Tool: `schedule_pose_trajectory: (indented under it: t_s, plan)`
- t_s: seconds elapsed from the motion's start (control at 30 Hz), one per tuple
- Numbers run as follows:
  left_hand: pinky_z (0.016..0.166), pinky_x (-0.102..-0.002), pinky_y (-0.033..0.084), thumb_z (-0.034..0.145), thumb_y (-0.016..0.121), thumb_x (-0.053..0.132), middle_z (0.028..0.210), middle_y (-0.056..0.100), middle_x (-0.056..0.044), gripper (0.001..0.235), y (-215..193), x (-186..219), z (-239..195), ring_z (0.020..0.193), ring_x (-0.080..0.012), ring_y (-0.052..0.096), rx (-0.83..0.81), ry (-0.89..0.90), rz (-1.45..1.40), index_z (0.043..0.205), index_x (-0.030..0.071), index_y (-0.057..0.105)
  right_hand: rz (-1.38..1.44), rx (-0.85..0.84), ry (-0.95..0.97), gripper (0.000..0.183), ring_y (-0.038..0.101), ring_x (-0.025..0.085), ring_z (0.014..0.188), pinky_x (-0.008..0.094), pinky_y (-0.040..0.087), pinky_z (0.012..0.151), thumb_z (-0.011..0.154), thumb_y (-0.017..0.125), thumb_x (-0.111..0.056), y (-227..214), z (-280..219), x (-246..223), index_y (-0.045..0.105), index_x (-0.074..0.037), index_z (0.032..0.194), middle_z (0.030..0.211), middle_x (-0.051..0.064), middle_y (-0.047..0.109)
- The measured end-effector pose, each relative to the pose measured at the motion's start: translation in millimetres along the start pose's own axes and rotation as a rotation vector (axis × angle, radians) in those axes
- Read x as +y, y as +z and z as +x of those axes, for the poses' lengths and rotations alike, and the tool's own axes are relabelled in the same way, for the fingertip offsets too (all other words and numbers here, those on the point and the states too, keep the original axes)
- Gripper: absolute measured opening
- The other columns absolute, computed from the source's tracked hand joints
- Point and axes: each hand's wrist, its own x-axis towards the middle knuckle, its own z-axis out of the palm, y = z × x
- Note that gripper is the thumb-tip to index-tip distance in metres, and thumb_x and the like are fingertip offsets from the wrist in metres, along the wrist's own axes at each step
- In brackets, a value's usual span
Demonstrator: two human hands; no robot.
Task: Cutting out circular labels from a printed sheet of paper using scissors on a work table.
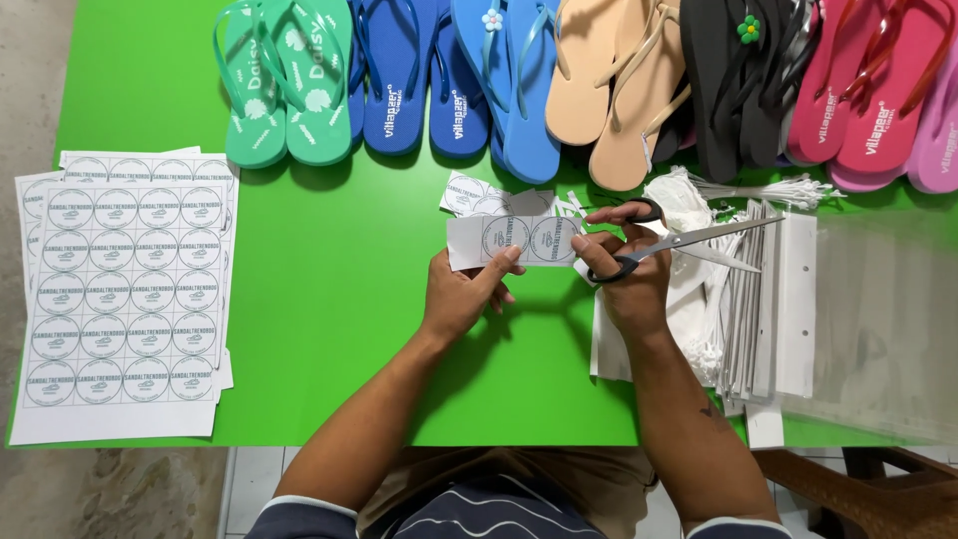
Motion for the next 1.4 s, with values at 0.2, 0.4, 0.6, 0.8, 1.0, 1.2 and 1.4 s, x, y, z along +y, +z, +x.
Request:
schedule_pose_trajectory:
  t_s: [0.2,0.4,0.6,0.8,1.0,1.2,1.4]
  plan:
    - [0.035,-0.032,0.06,0.094,0.075,0.014,0.084,0.075,-0.029,0.029,-6,4,3,0.048,-0.028,0.072,0.118,0.067,-0.076,0.095,-0.013,0.066,-0.103,-0.277,-0.006,0.053,0.073,0.025,0.095,0.033,0.064,0.074,0.099,0.065,-0.044,3,-9,9,0.057,0.005,0.116,0.124,0.024,0.061]
    - [0.04,-0.03,0.063,0.101,0.066,0.014,0.093,0.077,-0.026,0.024,-24,3,14,0.055,-0.0279,0.074,0.197,0.176,-0.158,0.102,-0.009,0.063,-0.209,-0.514,0.158,0.046,0.075,0.024,0.075,0.035,0.064,0.058,0.096,0.071,-0.04,16,-27,-3,0.073,0.006,0.099,0.102,0.025,0.073]
    - [0.046,-0.029,0.065,0.105,0.059,0.014,0.102,0.075,-0.028,0.028,-31,-3,22,0.074,-0.0335,0.078,0.205,0.266,-0.232,0.12,-0.01,0.055,-0.328,-0.776,0.365,0.042,0.064,0.018,0.039,0.029,0.051,0.04,0.096,0.071,-0.039,29,-31,-25,0.073,-0.001,0.079,0.052,0.014,0.068]
    - [0.05,-0.032,0.068,0.102,0.064,0.007,0.104,0.074,-0.028,0.027,-24,0,17,0.081,-0.0363,0.078,0.237,0.333,-0.241,0.122,-0.009,0.057,-0.336,-0.85,0.425,0.043,0.058,0.016,0.032,0.027,0.046,0.035,0.094,0.072,-0.04,24,-33,-21,0.07,-0.003,0.071,0.045,0.014,0.064]
    - [0.06,-0.043,0.071,0.099,0.066,0.005,0.1,0.075,-0.027,0.025,-21,-13,15,0.083,-0.0379,0.077,0.215,0.285,-0.261,0.121,-0.007,0.061,-0.355,-0.861,0.395,0.043,0.058,0.014,0.034,0.025,0.045,0.037,0.092,0.076,-0.039,23,-35,-12,0.065,-0.006,0.067,0.045,0.011,0.064]
    - [0.062,-0.046,0.07,0.095,0.074,0.005,0.099,0.074,-0.024,0.03,-4,-21,6,0.08,-0.0338,0.076,0.221,0.223,-0.306,0.122,-0.004,0.064,-0.397,-0.821,0.346,0.045,0.058,0.012,0.036,0.025,0.043,0.038,0.093,0.074,-0.04,27,-36,-13,0.063,-0.008,0.064,0.044,0.008,0.064]
    - [0.066,-0.049,0.066,0.087,0.085,0.016,0.106,0.073,-0.026,0.053,10,-24,5,0.085,-0.0374,0.075,0.318,0.19,-0.108,0.13,-0.002,0.061,-0.405,-0.791,0.339,0.044,0.063,0.014,0.041,0.026,0.047,0.044,0.095,0.073,-0.04,30,-36,-16,0.066,-0.008,0.065,0.045,0.009,0.064]
